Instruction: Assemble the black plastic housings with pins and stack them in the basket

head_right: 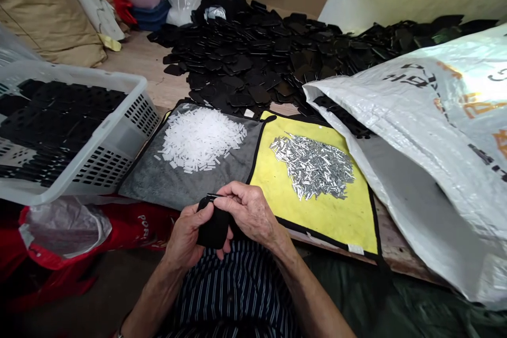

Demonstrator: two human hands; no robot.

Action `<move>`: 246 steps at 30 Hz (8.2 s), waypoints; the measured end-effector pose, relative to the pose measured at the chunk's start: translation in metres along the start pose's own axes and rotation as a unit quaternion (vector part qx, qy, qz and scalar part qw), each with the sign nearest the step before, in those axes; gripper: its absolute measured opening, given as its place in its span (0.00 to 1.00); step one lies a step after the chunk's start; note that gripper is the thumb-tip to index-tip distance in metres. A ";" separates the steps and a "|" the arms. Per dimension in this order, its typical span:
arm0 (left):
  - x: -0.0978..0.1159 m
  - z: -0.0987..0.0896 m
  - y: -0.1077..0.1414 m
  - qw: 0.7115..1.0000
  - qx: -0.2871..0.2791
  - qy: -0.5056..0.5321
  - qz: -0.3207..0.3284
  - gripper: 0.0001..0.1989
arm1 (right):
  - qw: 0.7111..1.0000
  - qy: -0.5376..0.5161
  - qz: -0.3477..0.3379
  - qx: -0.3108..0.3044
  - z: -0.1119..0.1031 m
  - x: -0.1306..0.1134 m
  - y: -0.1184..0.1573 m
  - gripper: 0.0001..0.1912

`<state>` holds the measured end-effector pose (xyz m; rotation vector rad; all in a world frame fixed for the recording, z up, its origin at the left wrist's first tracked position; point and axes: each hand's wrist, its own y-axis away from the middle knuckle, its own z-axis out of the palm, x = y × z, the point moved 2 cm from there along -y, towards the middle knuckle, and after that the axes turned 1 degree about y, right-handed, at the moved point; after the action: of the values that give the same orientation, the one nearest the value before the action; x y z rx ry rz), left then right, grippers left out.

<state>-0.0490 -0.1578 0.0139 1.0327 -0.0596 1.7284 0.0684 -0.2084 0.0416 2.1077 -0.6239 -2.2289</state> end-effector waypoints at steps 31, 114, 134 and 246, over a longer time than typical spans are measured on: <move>0.046 0.021 -0.026 0.534 0.119 -0.824 0.147 0.05 | 0.839 0.394 -0.071 0.369 -0.137 -0.005 0.027 0.09; 0.032 -0.005 -0.025 0.959 0.132 -0.184 0.169 0.32 | 0.710 0.616 0.005 0.343 -0.156 0.006 0.040 0.07; 0.026 -0.019 -0.009 0.986 0.080 0.031 0.141 0.27 | 0.965 -0.218 -0.056 0.134 -0.005 0.013 -0.010 0.10; 0.043 -0.105 0.070 0.964 0.116 0.119 0.209 0.18 | 0.934 0.292 -0.168 -0.121 0.167 -0.197 -0.185 0.16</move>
<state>-0.1700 -0.1028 0.0069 1.0236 0.0873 2.2776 -0.0257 0.0628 0.1789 2.6874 0.0461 -1.5257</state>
